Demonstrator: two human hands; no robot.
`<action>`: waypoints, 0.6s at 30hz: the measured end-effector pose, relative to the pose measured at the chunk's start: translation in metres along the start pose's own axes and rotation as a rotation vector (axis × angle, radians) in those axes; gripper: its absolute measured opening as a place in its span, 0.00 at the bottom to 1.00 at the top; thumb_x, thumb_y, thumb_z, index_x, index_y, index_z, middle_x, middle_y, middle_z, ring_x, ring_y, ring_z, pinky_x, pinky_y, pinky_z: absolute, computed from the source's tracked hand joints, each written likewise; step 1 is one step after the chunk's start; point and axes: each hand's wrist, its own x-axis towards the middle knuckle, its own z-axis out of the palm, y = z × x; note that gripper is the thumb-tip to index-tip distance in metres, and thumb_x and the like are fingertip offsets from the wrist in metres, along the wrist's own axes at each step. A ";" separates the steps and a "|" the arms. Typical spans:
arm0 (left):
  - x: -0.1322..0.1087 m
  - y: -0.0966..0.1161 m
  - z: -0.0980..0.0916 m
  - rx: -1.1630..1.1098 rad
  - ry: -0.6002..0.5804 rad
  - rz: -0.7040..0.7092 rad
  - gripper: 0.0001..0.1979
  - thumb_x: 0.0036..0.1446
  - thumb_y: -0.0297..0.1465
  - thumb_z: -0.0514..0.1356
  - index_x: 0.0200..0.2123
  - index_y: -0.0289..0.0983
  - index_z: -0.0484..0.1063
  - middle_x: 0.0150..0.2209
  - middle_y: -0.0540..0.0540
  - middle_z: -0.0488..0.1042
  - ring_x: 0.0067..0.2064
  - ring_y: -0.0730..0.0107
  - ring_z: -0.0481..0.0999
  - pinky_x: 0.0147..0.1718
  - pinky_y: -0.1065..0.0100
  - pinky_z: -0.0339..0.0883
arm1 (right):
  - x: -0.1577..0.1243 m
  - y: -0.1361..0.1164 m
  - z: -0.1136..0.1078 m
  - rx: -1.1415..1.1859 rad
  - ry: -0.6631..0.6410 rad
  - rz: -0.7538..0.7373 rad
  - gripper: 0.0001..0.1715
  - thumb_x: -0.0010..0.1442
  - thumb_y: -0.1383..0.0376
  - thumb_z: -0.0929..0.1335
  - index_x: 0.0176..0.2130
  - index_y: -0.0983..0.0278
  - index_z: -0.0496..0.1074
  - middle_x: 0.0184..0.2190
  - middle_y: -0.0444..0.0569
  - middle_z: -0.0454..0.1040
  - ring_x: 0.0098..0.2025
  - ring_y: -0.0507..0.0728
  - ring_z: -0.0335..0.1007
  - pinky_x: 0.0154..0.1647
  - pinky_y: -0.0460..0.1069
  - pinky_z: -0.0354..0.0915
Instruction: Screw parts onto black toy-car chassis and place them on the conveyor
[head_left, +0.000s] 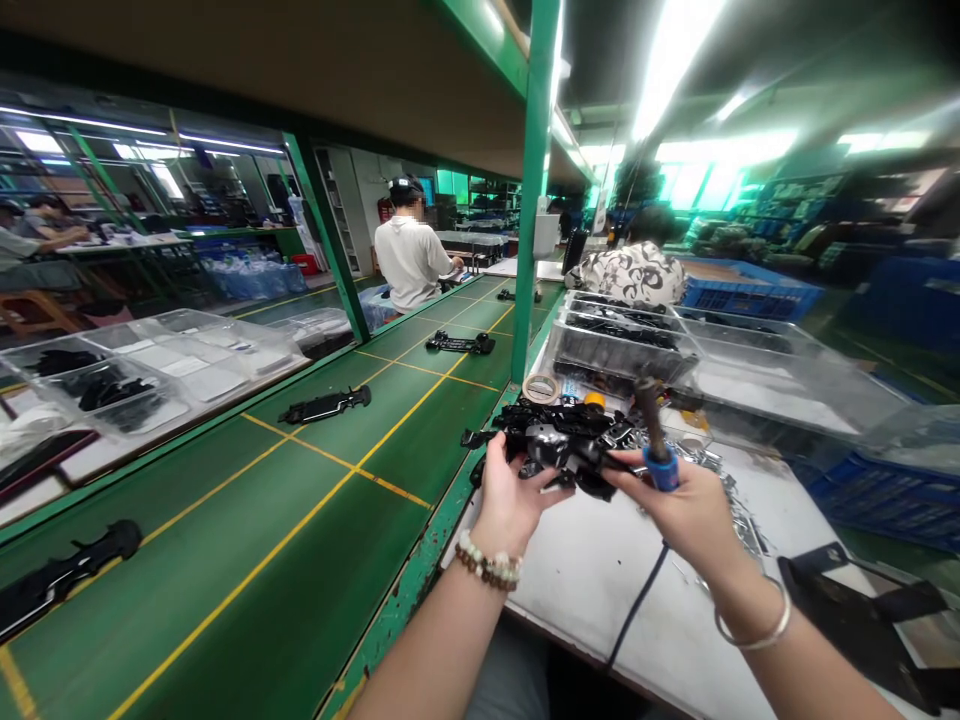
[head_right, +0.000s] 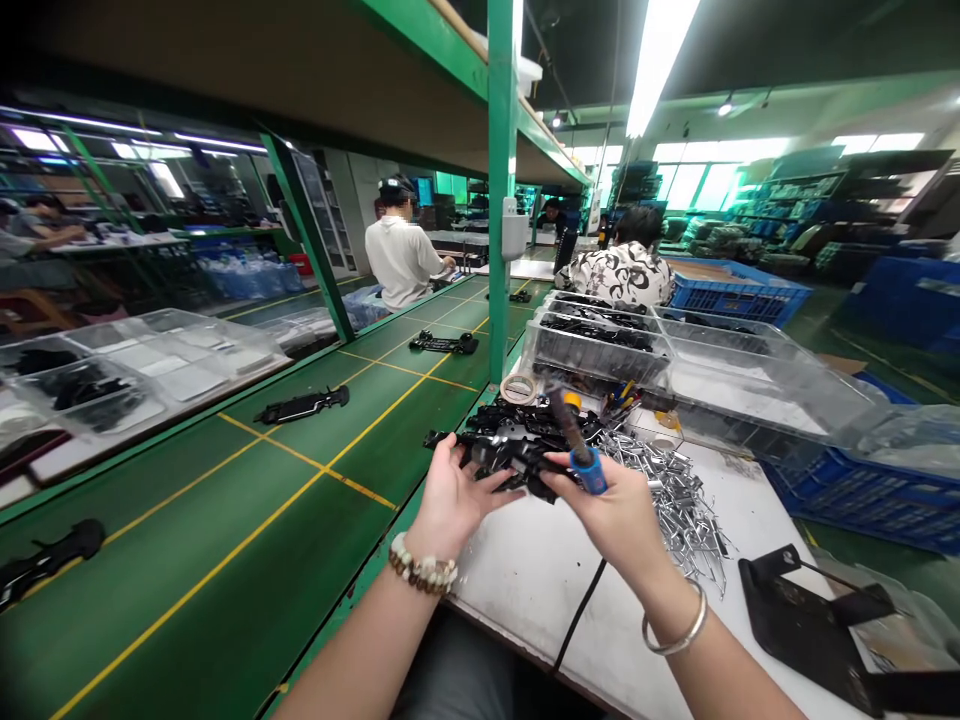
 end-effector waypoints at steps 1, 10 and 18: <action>-0.008 0.000 -0.007 0.162 -0.023 0.037 0.20 0.55 0.44 0.55 0.48 0.43 0.67 0.47 0.42 0.72 0.39 0.55 0.75 0.37 0.48 0.68 | 0.004 0.001 -0.009 0.010 0.044 0.036 0.15 0.43 0.58 0.74 0.32 0.62 0.77 0.20 0.45 0.75 0.21 0.55 0.69 0.20 0.48 0.65; -0.063 0.049 -0.003 1.230 -0.520 0.571 0.27 0.41 0.28 0.68 0.48 0.41 0.71 0.48 0.43 0.72 0.49 0.60 0.70 0.51 0.65 0.61 | 0.008 0.004 -0.044 0.174 -0.154 0.374 0.15 0.37 0.62 0.76 0.26 0.65 0.72 0.15 0.41 0.67 0.15 0.48 0.57 0.12 0.44 0.53; -0.046 0.000 0.001 1.046 -0.665 0.124 0.22 0.49 0.28 0.62 0.50 0.40 0.67 0.42 0.41 0.71 0.34 0.64 0.74 0.23 0.70 0.70 | -0.006 0.003 -0.026 0.236 -0.376 0.413 0.10 0.41 0.63 0.74 0.26 0.65 0.74 0.15 0.39 0.64 0.17 0.47 0.55 0.14 0.43 0.50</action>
